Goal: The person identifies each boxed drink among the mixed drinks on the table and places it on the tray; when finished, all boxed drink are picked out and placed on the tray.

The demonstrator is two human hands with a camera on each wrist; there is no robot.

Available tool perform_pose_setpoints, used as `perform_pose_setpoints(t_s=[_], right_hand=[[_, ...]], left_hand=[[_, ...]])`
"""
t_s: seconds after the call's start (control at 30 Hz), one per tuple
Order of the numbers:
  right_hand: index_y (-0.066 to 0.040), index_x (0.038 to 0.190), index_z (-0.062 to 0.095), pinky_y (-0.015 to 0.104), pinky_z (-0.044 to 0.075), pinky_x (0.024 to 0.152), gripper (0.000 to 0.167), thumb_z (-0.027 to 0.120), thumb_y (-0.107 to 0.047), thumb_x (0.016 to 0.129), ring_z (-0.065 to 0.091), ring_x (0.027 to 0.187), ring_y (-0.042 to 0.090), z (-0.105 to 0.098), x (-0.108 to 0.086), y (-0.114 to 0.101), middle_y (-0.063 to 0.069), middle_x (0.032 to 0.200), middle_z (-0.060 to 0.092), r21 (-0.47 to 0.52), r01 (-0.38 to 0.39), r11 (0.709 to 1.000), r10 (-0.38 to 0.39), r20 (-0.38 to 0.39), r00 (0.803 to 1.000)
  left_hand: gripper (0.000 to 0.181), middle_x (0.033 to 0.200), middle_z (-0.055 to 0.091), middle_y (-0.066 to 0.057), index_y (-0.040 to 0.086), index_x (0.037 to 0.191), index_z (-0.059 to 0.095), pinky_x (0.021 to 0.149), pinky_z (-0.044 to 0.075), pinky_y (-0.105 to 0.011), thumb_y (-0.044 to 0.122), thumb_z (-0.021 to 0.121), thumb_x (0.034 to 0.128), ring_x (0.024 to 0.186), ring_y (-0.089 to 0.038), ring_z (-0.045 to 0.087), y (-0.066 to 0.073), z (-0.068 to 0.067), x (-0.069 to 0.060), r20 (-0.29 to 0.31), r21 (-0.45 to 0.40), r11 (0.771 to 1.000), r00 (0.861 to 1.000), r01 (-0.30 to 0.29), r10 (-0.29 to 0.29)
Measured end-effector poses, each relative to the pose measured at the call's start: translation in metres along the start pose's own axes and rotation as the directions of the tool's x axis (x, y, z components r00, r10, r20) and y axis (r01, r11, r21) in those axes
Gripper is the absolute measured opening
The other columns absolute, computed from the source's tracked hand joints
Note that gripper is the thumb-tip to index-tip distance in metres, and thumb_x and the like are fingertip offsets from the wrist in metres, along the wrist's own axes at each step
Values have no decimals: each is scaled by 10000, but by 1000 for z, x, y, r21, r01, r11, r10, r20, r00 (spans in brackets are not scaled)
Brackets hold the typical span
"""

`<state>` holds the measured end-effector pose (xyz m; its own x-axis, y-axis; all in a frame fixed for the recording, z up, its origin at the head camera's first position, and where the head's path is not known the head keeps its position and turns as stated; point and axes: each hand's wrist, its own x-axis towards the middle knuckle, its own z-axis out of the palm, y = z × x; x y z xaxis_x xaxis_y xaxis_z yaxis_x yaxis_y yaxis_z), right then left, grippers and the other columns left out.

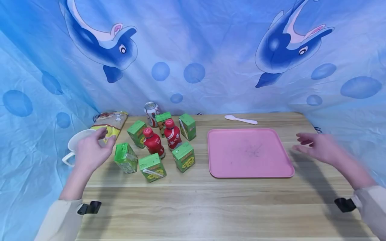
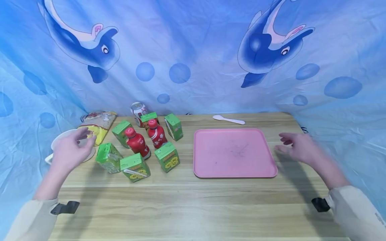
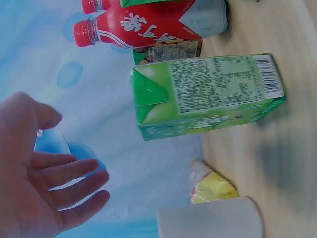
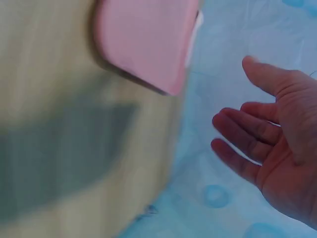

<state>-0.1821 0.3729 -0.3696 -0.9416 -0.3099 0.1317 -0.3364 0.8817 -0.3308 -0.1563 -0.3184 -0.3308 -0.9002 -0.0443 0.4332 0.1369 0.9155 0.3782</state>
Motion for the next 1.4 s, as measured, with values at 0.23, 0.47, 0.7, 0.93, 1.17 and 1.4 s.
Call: perform_pose_setpoints(t_s=[0.23,0.47,0.7,0.93,1.17,1.4], right_hand=[[146,1385,465,426,552,699,819,854,-273,799,647,826,471,43,-26,18,377,1197,588,102,3,995,-6,24,1000],[157,1479,285,-4,250,908,1037,880,-307,767,443,1248,551,67,-31,22,377,1423,415,251,-11,968,-13,93,996],[140,1501,253,-46,202,870,1061,861,-359,788,362,1315,562,76,-29,24,383,1503,290,286,-57,956,16,145,989],[79,1525,277,200,361,1014,1047,858,-379,784,340,1317,576,81,-30,25,352,1514,309,254,-67,965,25,167,986],[79,1527,265,736,306,973,1060,863,-369,775,322,1283,628,87,-31,25,352,1507,317,248,-38,968,2,144,990],[67,1532,259,760,252,1002,1036,842,-373,798,274,1297,643,89,-40,26,356,1517,292,254,-64,965,29,137,990]], left_hand=[[382,1006,715,-242,-84,1211,650,690,399,-91,165,634,922,909,-409,684,-9,8,-24,-151,-119,992,986,47,-65],[465,1190,652,-279,-95,1295,585,814,545,-342,190,657,935,1069,-445,627,-10,11,-40,-98,-155,977,982,144,-160],[484,1254,601,-302,-104,1315,550,856,509,-609,185,656,942,1124,-478,587,-7,17,-46,-78,-202,967,981,158,-177],[484,1262,589,-307,-96,1322,538,868,505,-594,172,663,938,1141,-471,577,-11,21,-49,-64,-221,957,976,188,-207],[562,1310,536,-340,-126,1372,473,898,494,-593,192,668,951,1184,-489,531,-11,24,-53,-4,-241,943,971,231,-239],[701,1393,456,-365,-131,1433,387,948,466,-621,268,695,945,1243,-530,473,-7,30,-52,85,-280,927,968,249,-235]])
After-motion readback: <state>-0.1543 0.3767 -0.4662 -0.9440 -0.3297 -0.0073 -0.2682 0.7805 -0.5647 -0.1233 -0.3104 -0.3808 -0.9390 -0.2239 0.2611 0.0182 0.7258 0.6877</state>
